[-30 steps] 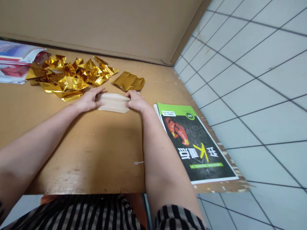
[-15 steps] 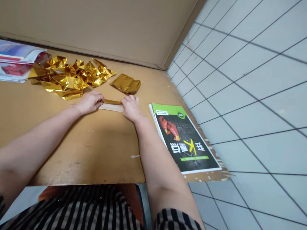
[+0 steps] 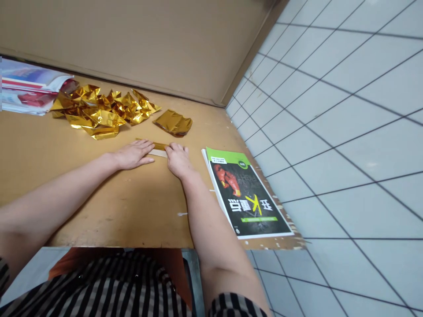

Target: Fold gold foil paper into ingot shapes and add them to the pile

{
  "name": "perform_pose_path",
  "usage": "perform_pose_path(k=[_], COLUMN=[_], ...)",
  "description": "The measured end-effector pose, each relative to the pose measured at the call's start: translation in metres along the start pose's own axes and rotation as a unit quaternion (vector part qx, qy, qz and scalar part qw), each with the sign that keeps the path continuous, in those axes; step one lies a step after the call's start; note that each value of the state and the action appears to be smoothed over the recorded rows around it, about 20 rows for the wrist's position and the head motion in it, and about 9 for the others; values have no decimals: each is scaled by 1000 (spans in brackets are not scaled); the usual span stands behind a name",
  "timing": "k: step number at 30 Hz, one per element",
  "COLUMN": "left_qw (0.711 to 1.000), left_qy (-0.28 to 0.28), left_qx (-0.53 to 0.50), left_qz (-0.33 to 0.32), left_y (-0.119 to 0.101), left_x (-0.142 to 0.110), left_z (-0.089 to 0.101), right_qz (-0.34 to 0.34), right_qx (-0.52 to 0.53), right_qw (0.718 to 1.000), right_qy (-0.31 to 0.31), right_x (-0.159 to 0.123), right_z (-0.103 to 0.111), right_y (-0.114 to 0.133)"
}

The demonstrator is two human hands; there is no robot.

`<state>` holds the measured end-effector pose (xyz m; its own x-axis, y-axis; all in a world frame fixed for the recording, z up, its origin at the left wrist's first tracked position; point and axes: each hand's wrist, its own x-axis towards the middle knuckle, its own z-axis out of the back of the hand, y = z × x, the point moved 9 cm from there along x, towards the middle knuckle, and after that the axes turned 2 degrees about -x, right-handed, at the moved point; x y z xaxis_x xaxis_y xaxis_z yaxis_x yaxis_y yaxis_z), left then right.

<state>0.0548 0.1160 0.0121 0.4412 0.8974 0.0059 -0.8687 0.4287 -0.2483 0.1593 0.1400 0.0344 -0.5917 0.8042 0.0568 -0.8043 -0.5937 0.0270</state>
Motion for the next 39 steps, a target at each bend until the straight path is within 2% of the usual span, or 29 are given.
perform_pose_path(k=[5,10,14,21,26,30,33,36,39], left_qw=[1000,999,999,997,993,993,993,994,996], left_qy=[27,41,33,42,71,55,21,-12,-2], left_qx=[-12,-13,-7,12,31,42,68,85,79], left_qz=[7,6,1,58,88,92,96,74,31], left_y=[2,3,5,25,39,43,40,26,7], left_x=[0,1,1,-7,-15,-17,-16,-13,-10], left_z=[-4,-7,-7,-4,0,4,9,12,6], right_qz=[44,77,56,-22,-36,-52,-56,-60,-55], right_qx=[50,120,130,103,94,85,80,77,70], right_qw=[998,989,989,993,993,992,992,992,993], right_qy=[-19,36,40,56,66,75,79,81,78], right_x=[2,8,8,2,1,0,-1,0,1], right_z=[0,-22,-28,-29,-30,-28,-26,-26,-27], right_y=[25,43,32,0,-4,-2,0,0,0])
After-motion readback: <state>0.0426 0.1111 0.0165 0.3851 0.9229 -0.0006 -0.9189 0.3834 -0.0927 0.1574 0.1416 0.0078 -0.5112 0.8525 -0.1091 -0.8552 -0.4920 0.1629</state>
